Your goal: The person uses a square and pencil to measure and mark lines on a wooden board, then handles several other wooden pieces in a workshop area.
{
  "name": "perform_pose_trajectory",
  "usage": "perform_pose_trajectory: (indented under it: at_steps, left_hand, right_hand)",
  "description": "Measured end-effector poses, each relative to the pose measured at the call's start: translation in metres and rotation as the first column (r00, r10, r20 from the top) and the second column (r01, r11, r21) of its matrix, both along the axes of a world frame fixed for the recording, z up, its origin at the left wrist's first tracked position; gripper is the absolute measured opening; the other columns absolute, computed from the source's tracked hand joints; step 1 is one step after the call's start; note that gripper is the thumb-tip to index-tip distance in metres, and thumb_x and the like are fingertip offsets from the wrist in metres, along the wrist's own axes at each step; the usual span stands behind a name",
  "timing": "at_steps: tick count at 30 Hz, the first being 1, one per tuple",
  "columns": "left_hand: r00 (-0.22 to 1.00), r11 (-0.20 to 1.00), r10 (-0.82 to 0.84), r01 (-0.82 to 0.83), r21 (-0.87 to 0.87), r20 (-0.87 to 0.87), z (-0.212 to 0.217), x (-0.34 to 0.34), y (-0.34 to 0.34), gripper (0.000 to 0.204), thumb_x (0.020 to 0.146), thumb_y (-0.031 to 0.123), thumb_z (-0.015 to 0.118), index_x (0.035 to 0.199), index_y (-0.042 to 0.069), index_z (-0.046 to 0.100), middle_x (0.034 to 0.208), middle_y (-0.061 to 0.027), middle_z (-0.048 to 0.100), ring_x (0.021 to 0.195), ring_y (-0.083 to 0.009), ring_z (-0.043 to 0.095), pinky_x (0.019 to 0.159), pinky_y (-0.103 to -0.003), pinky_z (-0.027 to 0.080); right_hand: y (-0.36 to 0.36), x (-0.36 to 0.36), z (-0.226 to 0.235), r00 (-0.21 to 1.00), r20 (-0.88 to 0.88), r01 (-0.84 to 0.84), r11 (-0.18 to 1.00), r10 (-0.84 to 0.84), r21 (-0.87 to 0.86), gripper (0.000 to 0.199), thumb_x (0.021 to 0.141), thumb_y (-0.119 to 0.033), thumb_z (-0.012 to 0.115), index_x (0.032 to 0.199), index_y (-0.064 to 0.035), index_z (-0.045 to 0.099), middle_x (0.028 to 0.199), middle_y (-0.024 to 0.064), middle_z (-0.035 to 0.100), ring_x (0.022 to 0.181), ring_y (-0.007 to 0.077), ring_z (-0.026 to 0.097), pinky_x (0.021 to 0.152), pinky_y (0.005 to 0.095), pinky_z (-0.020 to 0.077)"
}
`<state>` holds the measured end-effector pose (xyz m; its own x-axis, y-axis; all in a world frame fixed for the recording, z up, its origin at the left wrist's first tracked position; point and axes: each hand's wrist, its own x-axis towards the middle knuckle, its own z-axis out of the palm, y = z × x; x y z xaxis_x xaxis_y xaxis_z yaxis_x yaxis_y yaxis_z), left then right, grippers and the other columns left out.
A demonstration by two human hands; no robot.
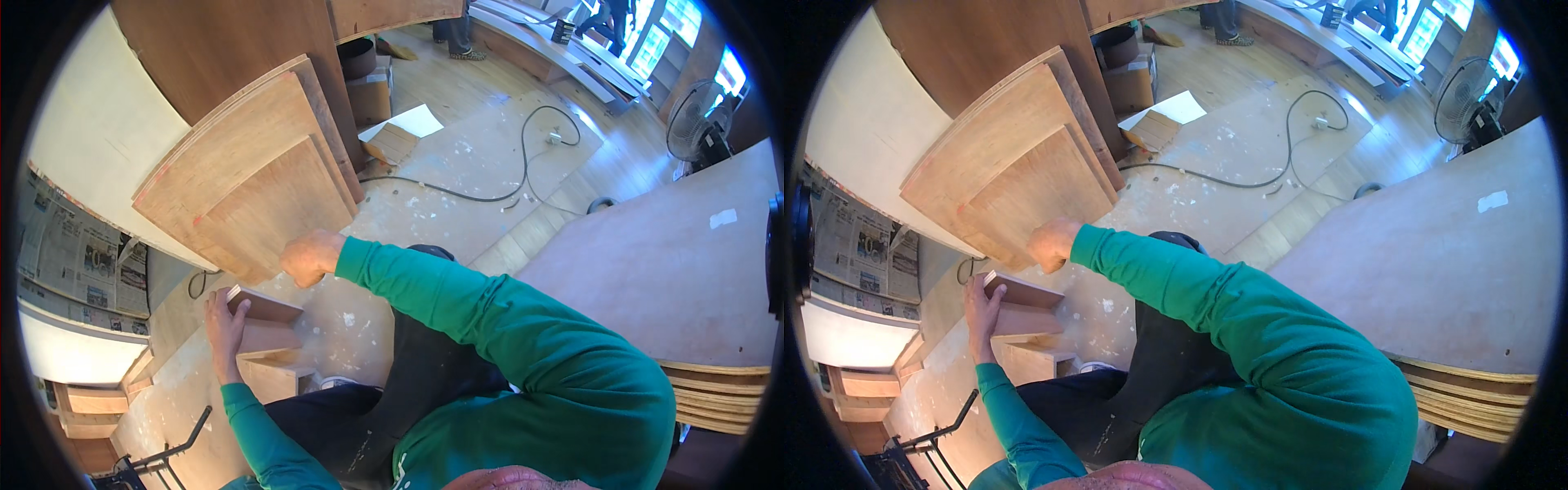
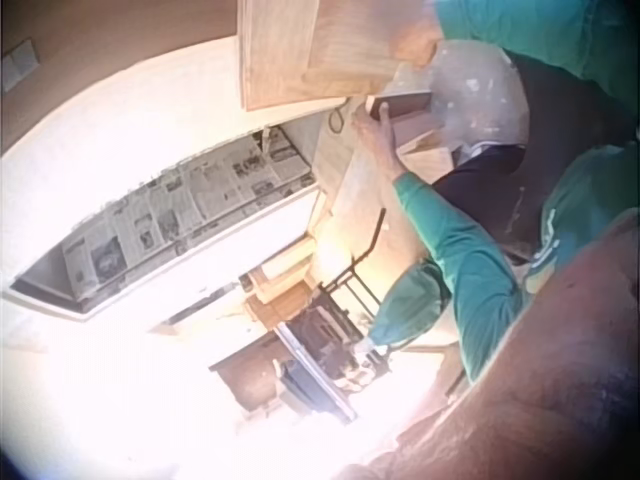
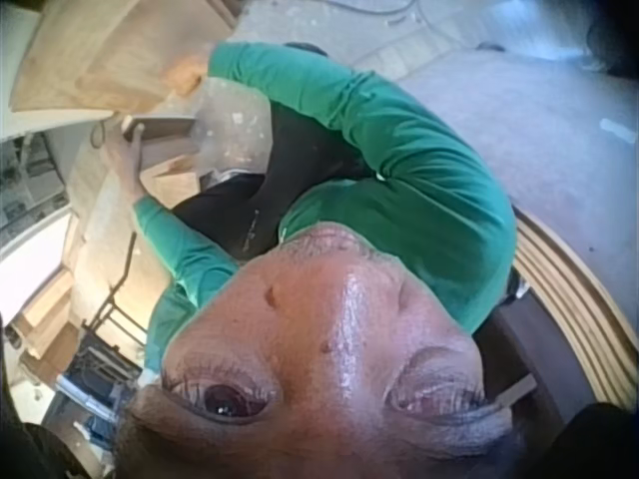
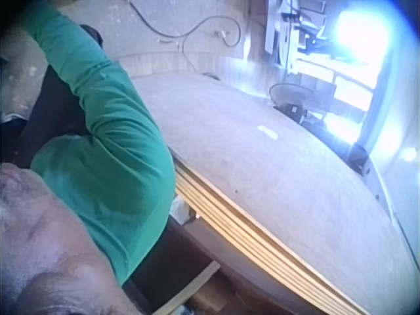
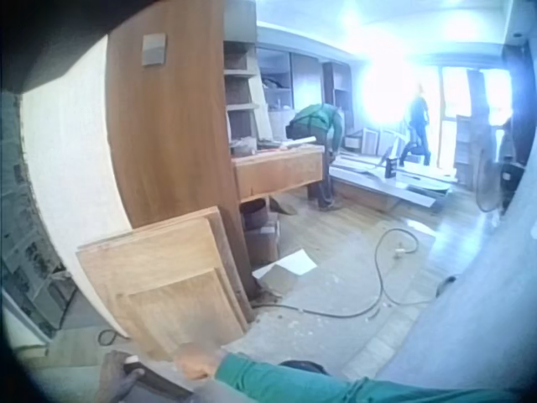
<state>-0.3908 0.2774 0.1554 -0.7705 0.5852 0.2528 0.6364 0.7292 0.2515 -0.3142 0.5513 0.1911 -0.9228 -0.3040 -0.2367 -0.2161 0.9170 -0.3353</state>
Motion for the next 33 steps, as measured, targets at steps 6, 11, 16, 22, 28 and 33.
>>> perform_pose_trajectory:
  at_steps: [6, 11, 16, 22, 28, 33]
  left_hand:
    - [1.000, 0.999, -0.010, 0.008, 0.048, 0.025, -0.005, -0.002, -0.004, 0.043, 0.084, 0.022, 0.077, 0.119, 0.002, 0.062, 0.111, -0.0169, 0.062, 0.105, -0.0376, 0.056, 0.092, -0.046, 0.046]
    - [0.999, 1.000, 0.012, -0.012, 0.000, 0.035, -0.001, -0.001, 0.001, 0.043, 0.084, 0.023, 0.077, 0.119, 0.002, 0.062, 0.110, -0.0169, 0.062, 0.106, -0.0381, 0.056, 0.092, -0.047, 0.046]
    - [1.000, 1.000, 0.002, -0.002, -0.017, 0.021, -0.005, -0.004, -0.003, 0.044, 0.084, 0.025, 0.077, 0.119, 0.003, 0.063, 0.110, -0.0172, 0.062, 0.106, -0.0387, 0.055, 0.093, -0.047, 0.046]
    - [1.000, 0.999, 0.016, -0.016, -0.032, -0.004, -0.005, -0.003, -0.001, 0.044, 0.084, 0.027, 0.078, 0.118, 0.003, 0.064, 0.111, -0.0173, 0.062, 0.105, -0.0385, 0.055, 0.092, -0.047, 0.046]
    - [0.998, 0.998, 0.051, -0.049, -0.043, 0.047, 0.004, 0.004, 0.005, 0.044, 0.082, 0.027, 0.078, 0.116, 0.002, 0.064, 0.111, -0.0175, 0.062, 0.109, -0.0383, 0.055, 0.096, -0.047, 0.045]
    - [0.998, 0.997, 0.052, -0.050, -0.054, 0.041, 0.002, 0.004, 0.004, 0.045, 0.082, 0.027, 0.078, 0.117, 0.002, 0.064, 0.112, -0.0178, 0.062, 0.111, -0.0385, 0.055, 0.096, -0.047, 0.045]
  right_hand:
    - [0.002, 0.005, 0.006, 1.000, -0.014, -0.004, 1.000, 0.004, 0.005, 0.026, 0.081, -0.020, 0.064, 0.095, -0.0020, 0.076, 0.101, 0.0173, 0.075, 0.098, 0.0358, 0.071, 0.077, 0.0474, 0.0573]
    - [0.004, 0.006, 0.005, 1.000, -0.026, 0.004, 1.000, -0.004, -0.008, 0.025, 0.079, -0.019, 0.064, 0.092, -0.0004, 0.076, 0.100, 0.0186, 0.074, 0.096, 0.0369, 0.071, 0.076, 0.0473, 0.0572]
    - [0.005, 0.010, 0.013, 0.999, -0.032, -0.028, 1.000, 0.028, -0.006, 0.026, 0.081, -0.020, 0.065, 0.093, 0.0001, 0.076, 0.100, 0.0197, 0.074, 0.095, 0.0380, 0.071, 0.077, 0.0471, 0.0574]
    - [0.006, 0.013, 0.015, 0.999, -0.035, -0.006, 1.000, 0.005, -0.027, 0.029, 0.084, -0.024, 0.067, 0.096, -0.0001, 0.076, 0.101, 0.0196, 0.074, 0.096, 0.0378, 0.071, 0.078, 0.0473, 0.0575]
    - [0.004, 0.008, 0.010, 1.000, -0.017, 0.001, 1.000, -0.001, 0.009, 0.031, 0.085, -0.028, 0.069, 0.097, -0.0006, 0.076, 0.102, 0.0184, 0.074, 0.099, 0.0370, 0.071, 0.080, 0.0468, 0.0575]
    - [0.003, 0.009, 0.009, 1.000, -0.027, 0.000, 1.000, 0.001, 0.013, 0.032, 0.086, -0.029, 0.069, 0.098, -0.0005, 0.076, 0.104, 0.0179, 0.074, 0.100, 0.0366, 0.071, 0.081, 0.0461, 0.0575]
